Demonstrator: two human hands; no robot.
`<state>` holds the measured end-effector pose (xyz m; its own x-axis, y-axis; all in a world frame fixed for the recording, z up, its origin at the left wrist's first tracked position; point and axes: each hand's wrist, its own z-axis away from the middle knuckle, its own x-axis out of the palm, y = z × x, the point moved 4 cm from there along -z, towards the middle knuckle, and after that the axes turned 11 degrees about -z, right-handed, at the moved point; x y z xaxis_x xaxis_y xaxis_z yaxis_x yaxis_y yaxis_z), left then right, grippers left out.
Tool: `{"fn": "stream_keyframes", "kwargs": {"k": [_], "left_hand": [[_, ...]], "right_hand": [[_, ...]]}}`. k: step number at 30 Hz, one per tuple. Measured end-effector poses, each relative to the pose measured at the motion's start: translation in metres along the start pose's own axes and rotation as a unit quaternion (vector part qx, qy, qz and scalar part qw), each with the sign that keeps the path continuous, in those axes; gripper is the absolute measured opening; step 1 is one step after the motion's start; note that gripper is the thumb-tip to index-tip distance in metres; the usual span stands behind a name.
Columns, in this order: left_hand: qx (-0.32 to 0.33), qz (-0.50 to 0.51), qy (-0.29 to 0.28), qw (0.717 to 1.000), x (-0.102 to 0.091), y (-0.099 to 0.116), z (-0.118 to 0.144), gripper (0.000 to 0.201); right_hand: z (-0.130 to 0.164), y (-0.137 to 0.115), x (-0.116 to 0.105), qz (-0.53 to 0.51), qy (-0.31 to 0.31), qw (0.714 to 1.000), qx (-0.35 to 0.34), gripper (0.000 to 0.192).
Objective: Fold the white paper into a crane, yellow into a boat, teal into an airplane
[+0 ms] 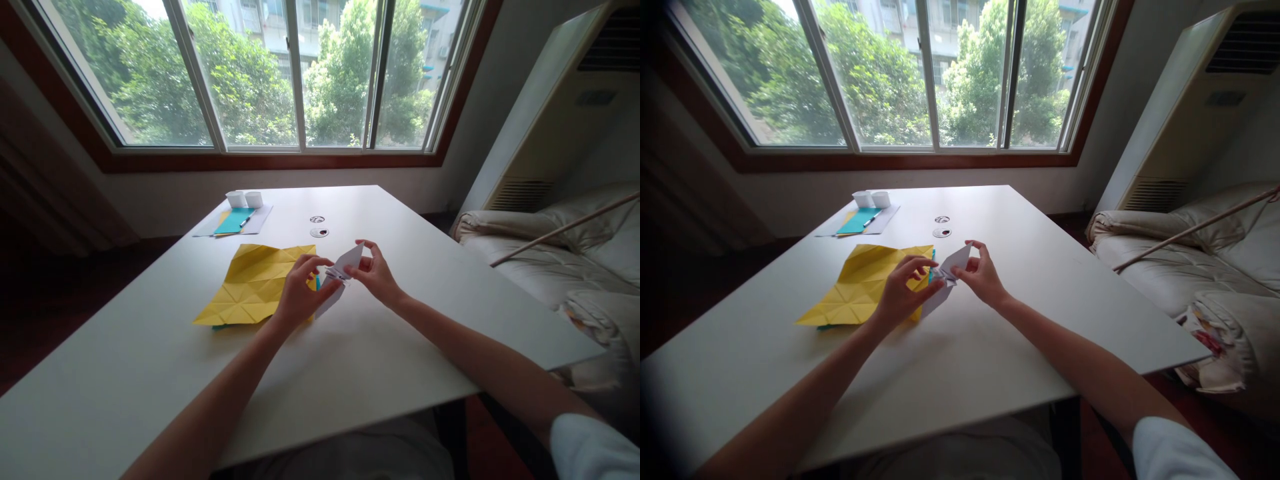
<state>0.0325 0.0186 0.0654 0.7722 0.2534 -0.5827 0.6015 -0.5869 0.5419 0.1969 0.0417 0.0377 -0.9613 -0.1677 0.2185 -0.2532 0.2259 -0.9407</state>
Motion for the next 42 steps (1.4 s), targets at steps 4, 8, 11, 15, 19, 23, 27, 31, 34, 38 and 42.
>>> {"fn": "stream_keyframes", "kwargs": {"k": [4,8,11,15,19,23,27,31,34,38,42], "left_hand": [[-0.021,0.020,0.014,0.999,-0.001,-0.002,-0.001,0.017],[-0.107,0.128,0.037,0.985,-0.001,-0.015,-0.003,0.022],[-0.148,0.188,0.052,0.970,-0.002,-0.022,-0.005,0.025],[-0.185,0.243,0.067,0.950,-0.002,-0.028,-0.005,0.029],[-0.233,0.308,0.083,0.919,-0.002,-0.034,-0.005,0.028],[-0.331,0.387,0.072,0.857,0.003,-0.045,-0.003,0.027],[-0.391,0.371,-0.030,0.842,0.013,-0.052,0.004,0.028],[-0.335,0.318,-0.175,0.870,0.025,-0.044,0.010,0.022],[-0.251,0.265,-0.178,0.914,0.023,-0.033,0.007,0.021],[-0.198,0.260,-0.080,0.942,0.010,-0.017,-0.001,0.026],[-0.147,0.287,-0.115,0.939,0.008,-0.003,-0.003,0.030]], "right_hand": [[0.002,-0.005,0.004,-0.013,-0.011,1.000,-0.019,0.061],[0.000,-0.009,0.003,-0.047,0.013,0.999,-0.012,0.058],[-0.001,-0.009,0.002,-0.097,0.014,0.995,0.022,0.058],[-0.001,-0.010,0.003,-0.151,0.020,0.986,0.071,0.056],[0.000,-0.011,0.006,-0.209,-0.006,0.972,0.110,0.053],[-0.001,-0.012,0.004,-0.249,-0.024,0.959,0.134,0.047],[-0.004,-0.012,-0.001,-0.281,-0.011,0.950,0.136,0.040],[-0.006,-0.012,-0.004,-0.308,0.002,0.943,0.123,0.037],[-0.008,-0.011,-0.004,-0.297,-0.009,0.948,0.118,0.040],[-0.006,-0.010,-0.001,-0.266,-0.023,0.956,0.125,0.044],[-0.004,-0.011,0.002,-0.228,-0.038,0.966,0.120,0.050]]}}
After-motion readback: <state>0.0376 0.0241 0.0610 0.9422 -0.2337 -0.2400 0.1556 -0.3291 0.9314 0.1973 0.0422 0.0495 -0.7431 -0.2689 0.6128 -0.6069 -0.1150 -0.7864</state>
